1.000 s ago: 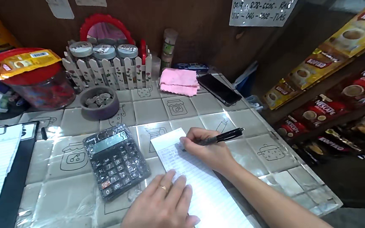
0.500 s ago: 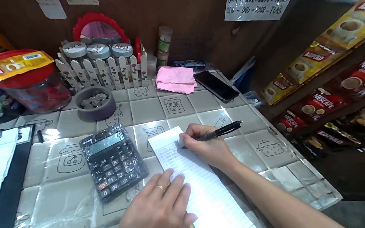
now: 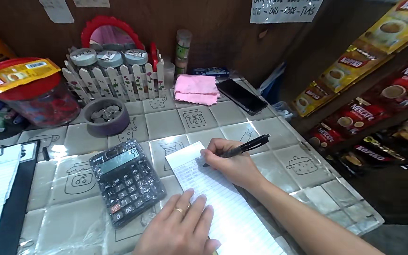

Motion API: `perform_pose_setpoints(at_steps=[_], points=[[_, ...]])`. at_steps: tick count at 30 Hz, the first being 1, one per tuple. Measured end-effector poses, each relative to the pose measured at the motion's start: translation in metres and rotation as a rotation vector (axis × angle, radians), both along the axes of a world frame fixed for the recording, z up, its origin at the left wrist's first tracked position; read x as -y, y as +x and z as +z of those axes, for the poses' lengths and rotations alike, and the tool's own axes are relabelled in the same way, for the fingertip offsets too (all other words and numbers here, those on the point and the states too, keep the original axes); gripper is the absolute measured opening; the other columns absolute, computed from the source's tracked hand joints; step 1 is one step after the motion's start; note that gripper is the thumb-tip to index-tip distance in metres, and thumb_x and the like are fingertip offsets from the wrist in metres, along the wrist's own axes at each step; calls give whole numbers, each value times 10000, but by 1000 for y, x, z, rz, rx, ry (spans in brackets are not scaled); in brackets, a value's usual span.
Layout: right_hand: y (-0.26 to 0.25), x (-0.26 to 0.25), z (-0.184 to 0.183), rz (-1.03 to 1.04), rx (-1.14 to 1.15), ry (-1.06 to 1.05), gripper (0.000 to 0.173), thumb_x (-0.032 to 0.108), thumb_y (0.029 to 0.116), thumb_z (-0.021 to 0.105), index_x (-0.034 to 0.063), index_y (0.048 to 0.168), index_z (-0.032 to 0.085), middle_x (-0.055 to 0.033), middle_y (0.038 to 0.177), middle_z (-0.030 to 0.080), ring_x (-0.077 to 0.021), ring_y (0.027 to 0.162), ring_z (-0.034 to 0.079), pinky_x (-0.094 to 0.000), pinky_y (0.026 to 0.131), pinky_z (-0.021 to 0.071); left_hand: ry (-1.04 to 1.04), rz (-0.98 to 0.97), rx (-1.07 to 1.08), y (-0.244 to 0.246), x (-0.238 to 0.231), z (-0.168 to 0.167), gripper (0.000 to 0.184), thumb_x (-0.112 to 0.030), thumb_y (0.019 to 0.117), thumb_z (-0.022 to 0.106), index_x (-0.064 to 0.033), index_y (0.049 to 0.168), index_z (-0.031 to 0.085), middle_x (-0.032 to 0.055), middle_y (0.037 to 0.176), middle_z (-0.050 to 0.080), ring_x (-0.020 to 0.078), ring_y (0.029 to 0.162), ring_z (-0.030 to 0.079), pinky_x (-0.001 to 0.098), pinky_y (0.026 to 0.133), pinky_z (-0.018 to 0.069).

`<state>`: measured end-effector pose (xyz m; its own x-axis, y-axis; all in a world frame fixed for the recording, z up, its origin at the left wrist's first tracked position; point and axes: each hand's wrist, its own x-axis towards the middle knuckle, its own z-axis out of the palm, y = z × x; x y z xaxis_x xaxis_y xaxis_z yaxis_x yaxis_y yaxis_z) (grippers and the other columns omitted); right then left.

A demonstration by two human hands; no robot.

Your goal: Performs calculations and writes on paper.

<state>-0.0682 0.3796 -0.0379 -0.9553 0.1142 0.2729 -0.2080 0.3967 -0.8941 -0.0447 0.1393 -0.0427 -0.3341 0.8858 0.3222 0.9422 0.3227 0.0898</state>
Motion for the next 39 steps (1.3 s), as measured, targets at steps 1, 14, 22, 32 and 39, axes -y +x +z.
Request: perform_pose_setpoints(at_steps=[1, 14, 22, 32, 39], points=[[0, 0, 0, 3, -2, 10, 260, 177, 965, 616, 141, 709, 589, 48, 582, 529, -37, 509, 504, -191, 462, 379, -1, 2, -5, 0, 0, 0, 504, -508, 1064, 407, -157, 1301, 681, 46, 1358, 672, 265, 1302, 601, 421, 1073, 484], [0, 1, -1, 9, -32, 58, 262, 155, 960, 628, 134, 702, 586, 53, 579, 505, -26, 509, 469, -184, 460, 339, -30, -59, 37, 11, 2, 8, 453, -437, 1086, 402, -150, 1306, 675, 52, 1363, 669, 275, 1309, 596, 417, 1075, 479], [0, 2, 0, 6, -38, 54, 257, 152, 957, 627, 136, 704, 585, 57, 578, 506, -21, 511, 474, -179, 460, 343, -29, -67, 52, 12, 2, 9, 422, -404, 1089, 411, -175, 1345, 656, 53, 1409, 640, 275, 1315, 594, 418, 1072, 484], [-1, 0, -1, 22, -52, 37, 255, 139, 961, 622, 132, 708, 584, 56, 586, 518, -19, 513, 489, -171, 463, 363, -36, -60, 65, 13, 2, 8, 410, -397, 1087, 423, -186, 1350, 656, 56, 1423, 629, 279, 1318, 591, 422, 1078, 481], [0, 1, 2, -7, 0, 21, 280, 153, 948, 618, 150, 673, 567, 59, 561, 507, -25, 490, 486, -178, 445, 363, -48, -62, 63, 12, 2, 8, 415, -401, 1086, 417, -182, 1344, 658, 61, 1424, 628, 279, 1323, 586, 425, 1084, 475]])
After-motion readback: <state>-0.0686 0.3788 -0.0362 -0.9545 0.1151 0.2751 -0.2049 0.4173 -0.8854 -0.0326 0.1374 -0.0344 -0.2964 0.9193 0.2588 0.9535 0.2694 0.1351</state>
